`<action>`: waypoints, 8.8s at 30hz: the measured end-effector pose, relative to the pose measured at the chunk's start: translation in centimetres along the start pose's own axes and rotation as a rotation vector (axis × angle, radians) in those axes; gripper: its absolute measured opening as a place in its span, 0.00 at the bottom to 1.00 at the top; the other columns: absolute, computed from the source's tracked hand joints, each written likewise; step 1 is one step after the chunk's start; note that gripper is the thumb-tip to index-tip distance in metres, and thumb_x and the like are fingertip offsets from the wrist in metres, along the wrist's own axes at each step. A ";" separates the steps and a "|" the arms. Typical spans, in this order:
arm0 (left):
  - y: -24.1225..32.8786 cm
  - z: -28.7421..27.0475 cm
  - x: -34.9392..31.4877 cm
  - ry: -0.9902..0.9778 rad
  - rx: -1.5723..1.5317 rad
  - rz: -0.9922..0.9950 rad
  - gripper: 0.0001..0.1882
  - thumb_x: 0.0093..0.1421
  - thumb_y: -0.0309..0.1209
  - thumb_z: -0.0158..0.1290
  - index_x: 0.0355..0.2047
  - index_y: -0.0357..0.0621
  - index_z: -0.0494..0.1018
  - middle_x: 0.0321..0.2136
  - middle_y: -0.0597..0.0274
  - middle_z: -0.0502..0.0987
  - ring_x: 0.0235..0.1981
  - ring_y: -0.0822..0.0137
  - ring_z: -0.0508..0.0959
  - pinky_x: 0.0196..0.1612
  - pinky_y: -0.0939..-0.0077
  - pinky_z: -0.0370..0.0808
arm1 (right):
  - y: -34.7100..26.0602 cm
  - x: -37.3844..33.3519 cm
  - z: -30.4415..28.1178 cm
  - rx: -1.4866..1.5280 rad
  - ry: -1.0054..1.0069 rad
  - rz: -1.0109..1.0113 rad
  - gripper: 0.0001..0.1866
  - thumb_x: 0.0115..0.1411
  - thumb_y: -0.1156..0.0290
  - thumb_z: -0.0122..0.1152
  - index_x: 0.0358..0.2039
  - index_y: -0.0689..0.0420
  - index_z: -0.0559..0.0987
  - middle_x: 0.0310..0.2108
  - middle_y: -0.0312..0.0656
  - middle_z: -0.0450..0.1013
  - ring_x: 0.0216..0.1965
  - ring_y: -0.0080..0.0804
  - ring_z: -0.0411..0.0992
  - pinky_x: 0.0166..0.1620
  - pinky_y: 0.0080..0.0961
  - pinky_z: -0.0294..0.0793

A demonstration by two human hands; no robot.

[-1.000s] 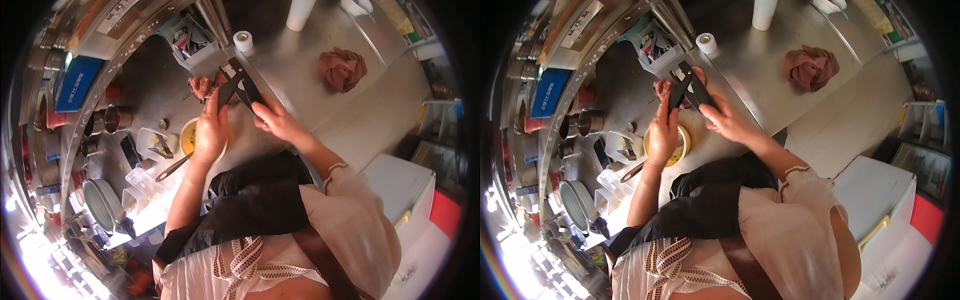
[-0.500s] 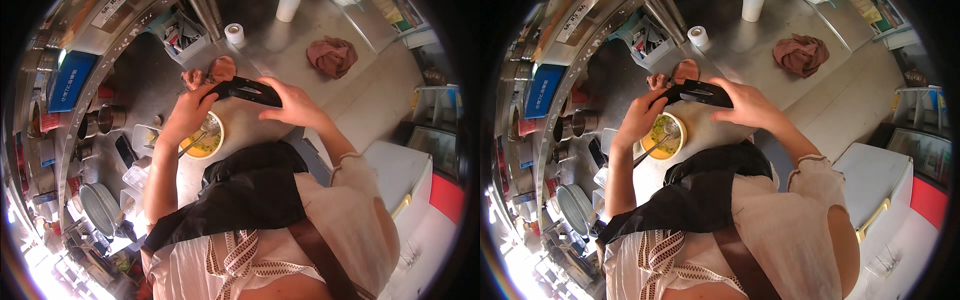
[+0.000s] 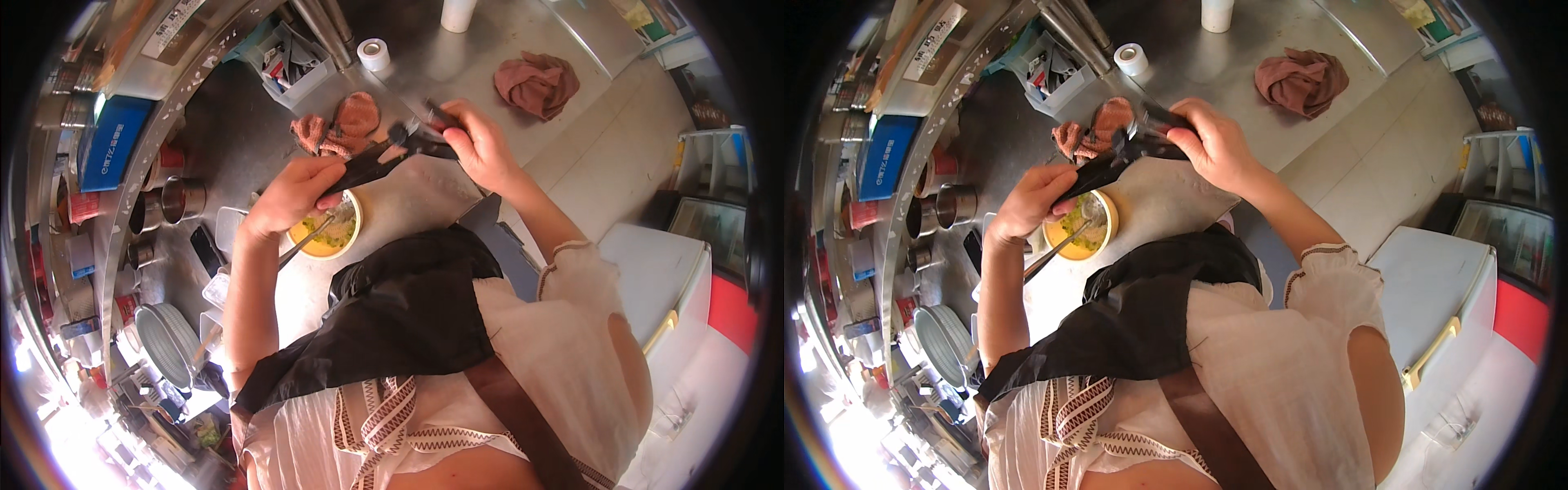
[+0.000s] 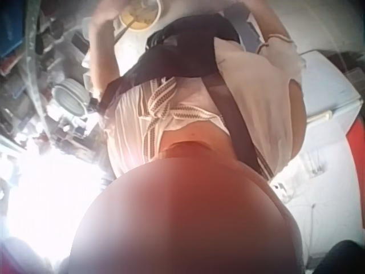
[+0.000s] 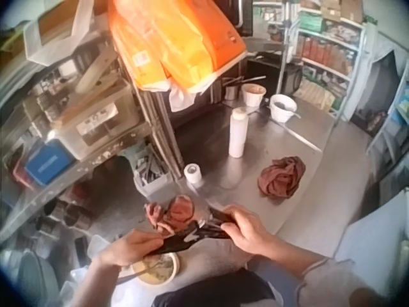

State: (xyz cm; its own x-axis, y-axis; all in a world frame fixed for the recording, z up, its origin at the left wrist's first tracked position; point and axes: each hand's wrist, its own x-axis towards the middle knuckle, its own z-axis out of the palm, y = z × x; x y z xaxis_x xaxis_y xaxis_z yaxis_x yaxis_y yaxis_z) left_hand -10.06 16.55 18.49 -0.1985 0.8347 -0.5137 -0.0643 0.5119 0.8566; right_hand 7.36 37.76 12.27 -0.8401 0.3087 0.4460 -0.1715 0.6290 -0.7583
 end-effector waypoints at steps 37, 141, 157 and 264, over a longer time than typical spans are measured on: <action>-9.9 8.4 4.5 0.064 0.116 0.257 0.16 0.63 0.31 0.45 0.48 0.35 0.67 0.29 0.64 0.75 0.34 0.76 0.73 0.38 0.82 0.69 | 0.1 5.1 -6.4 1.559 0.784 0.231 0.22 0.64 0.50 0.37 0.26 0.58 0.63 0.24 0.37 0.58 0.25 0.28 0.54 0.29 0.23 0.58; -8.0 4.3 3.3 0.444 0.167 0.023 0.19 0.58 0.39 0.50 0.38 0.32 0.69 0.26 0.53 0.75 0.28 0.67 0.73 0.35 0.72 0.69 | 1.9 -4.4 8.3 0.609 -0.329 0.855 0.26 0.64 0.49 0.39 0.43 0.62 0.71 0.22 0.33 0.65 0.21 0.20 0.65 0.26 0.20 0.69; -4.3 -0.9 0.5 -0.228 -0.034 -0.381 0.22 0.63 0.47 0.40 0.38 0.41 0.73 0.10 0.75 0.55 0.10 0.83 0.52 0.11 0.87 0.47 | 0.6 -1.9 3.0 -0.122 -0.353 -0.110 0.22 0.42 0.66 0.66 0.40 0.52 0.72 0.34 0.38 0.71 0.34 0.35 0.71 0.32 0.27 0.70; -8.2 4.2 -0.2 -0.170 -0.608 0.213 0.23 0.54 0.34 0.44 0.45 0.27 0.64 0.34 0.53 0.74 0.36 0.66 0.74 0.43 0.77 0.68 | -2.0 2.5 0.5 0.983 0.084 0.449 0.12 0.51 0.73 0.62 0.35 0.63 0.73 0.29 0.35 0.72 0.32 0.19 0.68 0.38 0.15 0.66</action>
State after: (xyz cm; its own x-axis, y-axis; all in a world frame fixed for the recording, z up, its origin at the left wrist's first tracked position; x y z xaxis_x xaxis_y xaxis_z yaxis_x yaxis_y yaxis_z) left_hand -5.36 13.00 11.34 -0.1144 0.9507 -0.2881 -0.5906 0.1681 0.7893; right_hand 5.34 36.95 14.67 -0.8975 0.4395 0.0353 -0.2257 -0.3892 -0.8931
